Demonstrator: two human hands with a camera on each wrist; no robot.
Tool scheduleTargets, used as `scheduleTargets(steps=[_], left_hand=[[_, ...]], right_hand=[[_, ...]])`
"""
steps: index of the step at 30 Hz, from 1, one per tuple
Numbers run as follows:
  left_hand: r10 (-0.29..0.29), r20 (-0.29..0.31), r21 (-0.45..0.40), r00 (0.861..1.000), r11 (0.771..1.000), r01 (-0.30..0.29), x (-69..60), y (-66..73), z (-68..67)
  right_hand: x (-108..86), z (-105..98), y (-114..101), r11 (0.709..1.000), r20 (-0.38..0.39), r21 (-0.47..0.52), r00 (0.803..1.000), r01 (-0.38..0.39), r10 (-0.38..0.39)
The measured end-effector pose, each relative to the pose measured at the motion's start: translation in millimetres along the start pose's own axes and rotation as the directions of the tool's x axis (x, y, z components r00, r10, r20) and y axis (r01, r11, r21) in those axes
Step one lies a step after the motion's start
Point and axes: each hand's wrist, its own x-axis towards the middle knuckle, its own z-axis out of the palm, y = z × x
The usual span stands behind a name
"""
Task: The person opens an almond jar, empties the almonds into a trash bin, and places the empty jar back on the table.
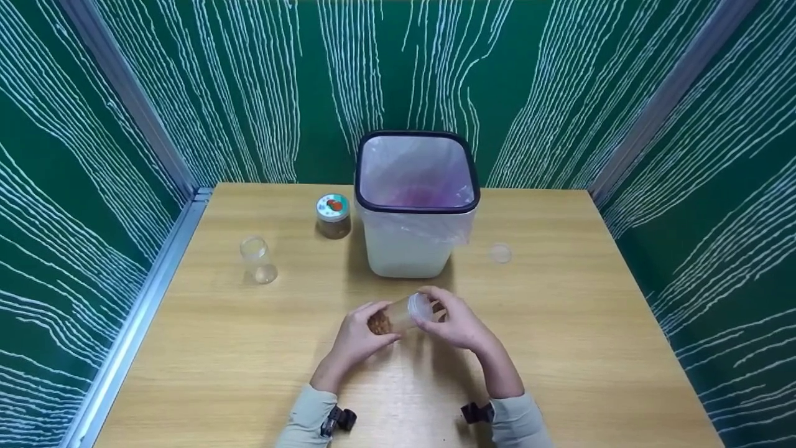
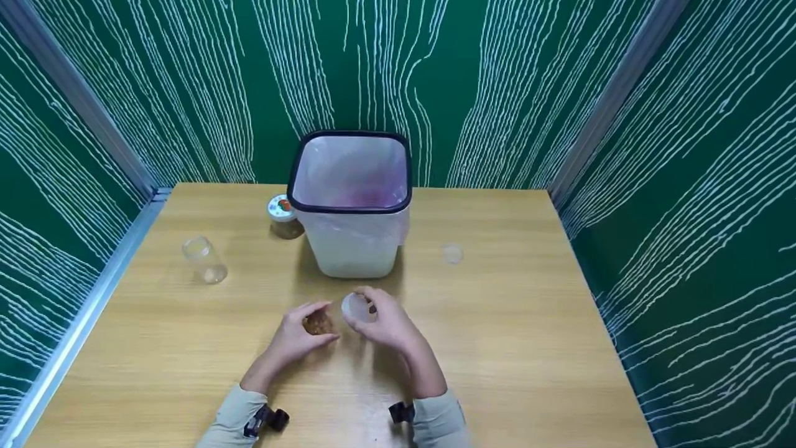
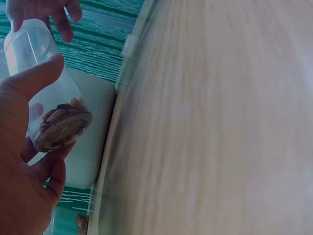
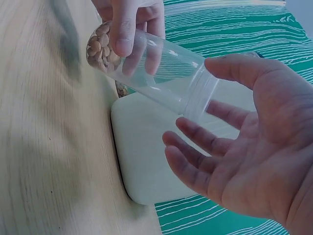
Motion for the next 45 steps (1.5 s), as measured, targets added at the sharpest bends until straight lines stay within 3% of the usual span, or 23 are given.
scheduleTargets(steps=[8, 13, 19, 24, 28, 32, 38, 45], left_hand=[[0.001, 0.009, 0.007, 1.0, 1.0, -0.001, 0.2, 1.8, -2.2], [-0.006, 0.013, 0.028, 1.0, 1.0, 0.006, 1.5, 3.0, -3.1], [-0.002, 0.019, 0.024, 1.0, 1.0, 0.001, 4.5, 4.9, -5.0], [0.034, 0.013, 0.02, 0.999, 0.999, -0.034, 5.4, 5.9, -6.5], [0.058, 0.012, 0.042, 0.998, 0.997, -0.059, 4.8, 6.5, -7.4], [0.07, 0.014, 0.066, 0.997, 0.995, -0.07, 3.9, 6.1, -7.8], [0.069, 0.018, 0.086, 0.997, 0.994, -0.071, 1.5, 5.8, -8.8], [0.067, 0.021, 0.087, 0.998, 0.994, -0.069, -2.1, 4.5, -8.4]], right_hand=[[-0.1, 0, 2, 0.994, 0.003, 0.063, 0.996, 0.084, -0.085], [0.9, -1, -4, 0.997, -0.053, 0.079, 0.998, -0.015, 0.02], [3.1, -2, -6, 0.985, -0.158, -0.004, 0.973, -0.173, 0.17], [3.6, -2, -9, 0.962, -0.208, -0.122, 0.954, -0.243, 0.215], [1.9, -2, -10, 0.949, -0.212, -0.181, 0.953, -0.258, 0.218], [0.2, -2, -9, 0.965, -0.177, -0.157, 0.968, -0.208, 0.18], [-4.0, -4, -5, 0.998, -0.09, -0.042, 0.995, -0.042, 0.038], [-6.9, -2, 2, 0.995, -0.036, 0.037, 0.995, 0.093, -0.092]])
